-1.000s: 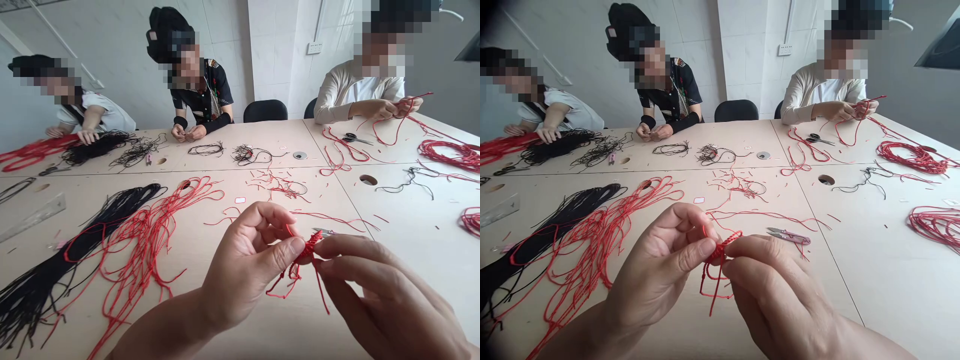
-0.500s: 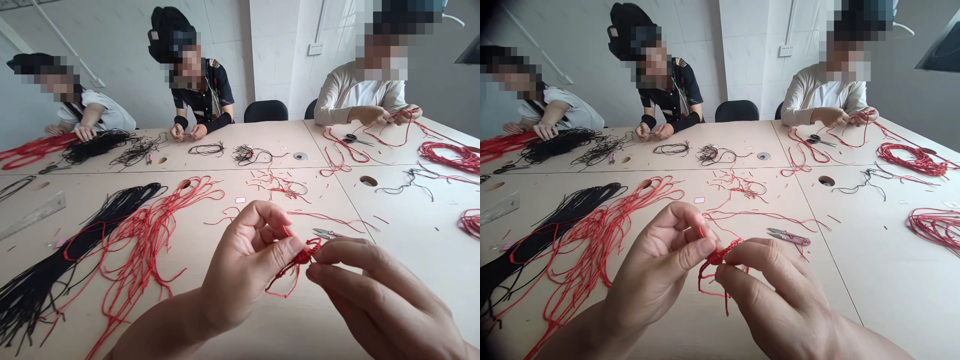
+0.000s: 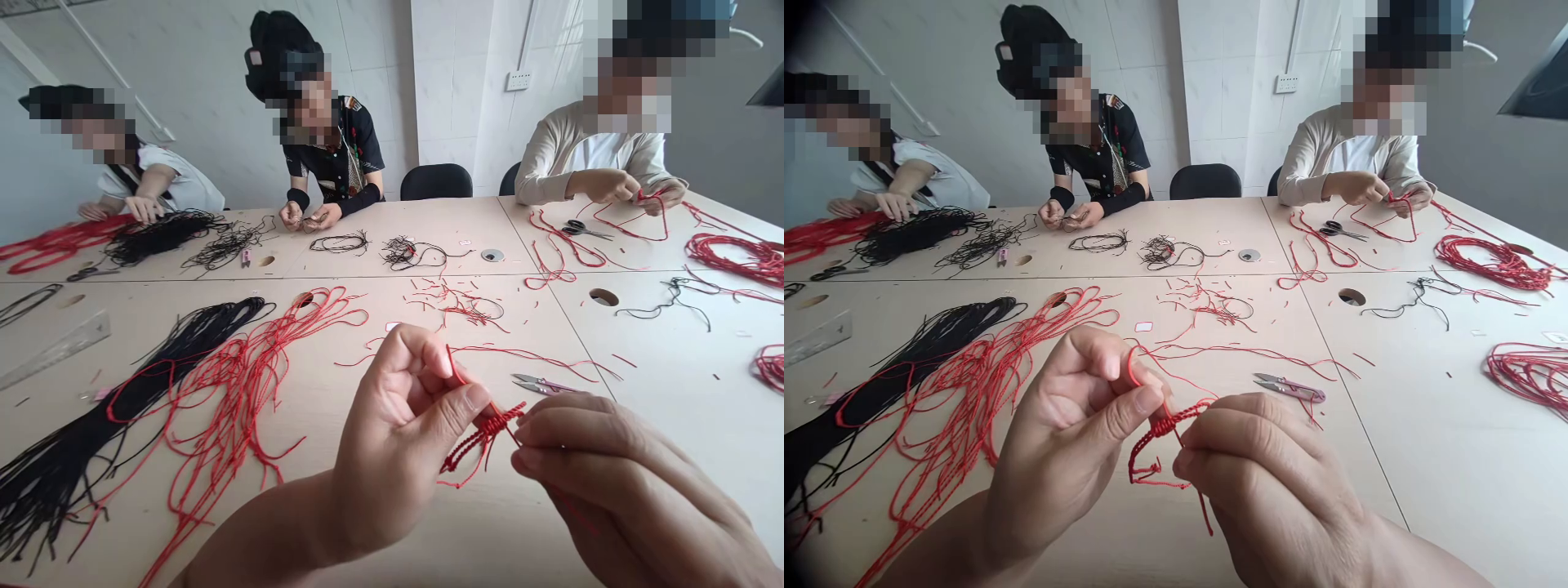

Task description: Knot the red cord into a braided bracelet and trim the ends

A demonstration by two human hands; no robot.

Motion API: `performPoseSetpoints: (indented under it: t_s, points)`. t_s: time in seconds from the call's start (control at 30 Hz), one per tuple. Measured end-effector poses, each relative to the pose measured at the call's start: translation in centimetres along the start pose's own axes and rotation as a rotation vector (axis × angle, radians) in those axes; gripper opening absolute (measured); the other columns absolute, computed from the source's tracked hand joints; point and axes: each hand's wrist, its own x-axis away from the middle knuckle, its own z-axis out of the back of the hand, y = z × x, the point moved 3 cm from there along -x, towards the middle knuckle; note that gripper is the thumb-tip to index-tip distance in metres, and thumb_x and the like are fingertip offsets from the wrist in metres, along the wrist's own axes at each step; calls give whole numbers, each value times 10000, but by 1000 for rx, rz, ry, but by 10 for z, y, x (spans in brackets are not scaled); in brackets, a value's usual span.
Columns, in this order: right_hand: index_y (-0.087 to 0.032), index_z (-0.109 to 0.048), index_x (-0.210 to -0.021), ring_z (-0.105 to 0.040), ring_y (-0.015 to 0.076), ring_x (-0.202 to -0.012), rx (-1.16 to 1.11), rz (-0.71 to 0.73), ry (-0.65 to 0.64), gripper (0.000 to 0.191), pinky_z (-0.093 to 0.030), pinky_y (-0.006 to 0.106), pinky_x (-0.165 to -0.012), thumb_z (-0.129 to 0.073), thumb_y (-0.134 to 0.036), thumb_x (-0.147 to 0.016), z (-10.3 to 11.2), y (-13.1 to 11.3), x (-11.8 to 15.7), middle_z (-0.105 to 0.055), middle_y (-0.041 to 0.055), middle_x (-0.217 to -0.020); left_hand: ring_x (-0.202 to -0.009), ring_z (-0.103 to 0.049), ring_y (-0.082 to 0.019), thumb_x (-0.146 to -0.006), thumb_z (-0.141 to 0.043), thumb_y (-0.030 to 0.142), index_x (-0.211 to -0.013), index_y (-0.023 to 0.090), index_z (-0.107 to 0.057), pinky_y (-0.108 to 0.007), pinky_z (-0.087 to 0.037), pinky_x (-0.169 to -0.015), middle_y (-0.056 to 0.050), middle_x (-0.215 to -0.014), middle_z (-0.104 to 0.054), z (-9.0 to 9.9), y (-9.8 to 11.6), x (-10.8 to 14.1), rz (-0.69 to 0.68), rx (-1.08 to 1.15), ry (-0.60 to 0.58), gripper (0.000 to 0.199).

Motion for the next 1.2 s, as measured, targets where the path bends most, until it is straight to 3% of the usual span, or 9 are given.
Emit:
performPoseSetpoints:
  t_s: [0.1, 0.2, 0.3, 0.4, 0.57, 0.7, 0.8, 0.9, 1.2]
  points:
    - [-171, -643, -937, -696, 124, -803, -3, 13, 22, 292, -600, 223, -744, -556, 76, -808, 0, 1, -1, -699, 26, -857, -663, -589, -54, -856, -707, 44, -800, 202, -523, -143, -506, -649, 55, -729, -615, 2, 1, -3, 19, 28, -23, 249]
    - [-203, -631, -935, -688, 171, -999, 40, -13, 39, 277, -602, 282, -828, -543, 42, -839, -3, 4, 1, -681, 60, -1024, -664, -619, -63, -854, -727, 80, -811, 203, -530, -153, -521, -662, 53, -717, -634, 4, 1, -8, 95, 50, -71, 236]
    - [-197, -584, -953, -671, 144, -1040, -12, -89, 36, 226, -588, 222, -810, -537, 14, -886, -7, 10, 5, -643, 80, -1148, -662, -626, -77, -847, -747, 120, -826, 199, -551, -165, -522, -651, 41, -720, -650, 5, 0, -11, 148, 48, -90, 212]
    - [-187, -576, -984, -671, 118, -953, -59, -123, 17, 221, -576, 198, -773, -536, 13, -901, -10, 12, 8, -630, 64, -1089, -675, -626, -82, -843, -755, 142, -828, 191, -574, -169, -521, -649, 36, -733, -642, 5, -2, -12, 166, 34, -83, 188]
    - [-170, -598, -950, -648, 146, -945, -49, 6, 63, 317, -567, 281, -894, -520, 100, -804, -7, 7, 1, -616, 32, -952, -691, -663, -86, -841, -737, 89, -791, 203, -491, -168, -537, -672, 53, -709, -638, 4, -1, -12, 113, 77, -73, 277]
    - [-169, -606, -943, -665, 144, -934, -32, 9, 89, 339, -577, 295, -912, -526, 115, -777, -8, 6, -2, -629, 23, -938, -702, -668, -69, -847, -728, 73, -822, 199, -491, -156, -537, -691, 61, -744, -631, 5, -1, -15, 133, 65, -84, 270]
    - [-181, -613, -940, -684, 152, -949, 5, -9, 129, 307, -593, 296, -895, -550, 89, -809, -9, 7, -2, -643, 19, -933, -719, -670, -88, -915, -695, 235, -941, 206, -514, -191, -547, -681, 34, -828, -644, 5, -5, -15, 225, 8, -181, 185]
    - [-212, -623, -895, -701, 151, -884, 29, -18, 154, 290, -620, 294, -803, -541, 61, -840, -7, 7, -4, -669, 2, -884, -659, -653, -102, -950, -630, 405, -1025, 209, -494, -219, -540, -641, 13, -800, -653, 4, -8, -11, 318, -21, -298, 249]
    - [-163, -683, -924, -658, 172, -916, 90, 70, 102, 214, -592, 303, -799, -583, 22, -884, -6, 4, -1, -656, 38, -899, -682, -559, -93, -822, -792, 220, -973, 209, -571, -191, -440, -624, 20, -781, -648, 0, -3, -7, 296, -97, -200, 268]
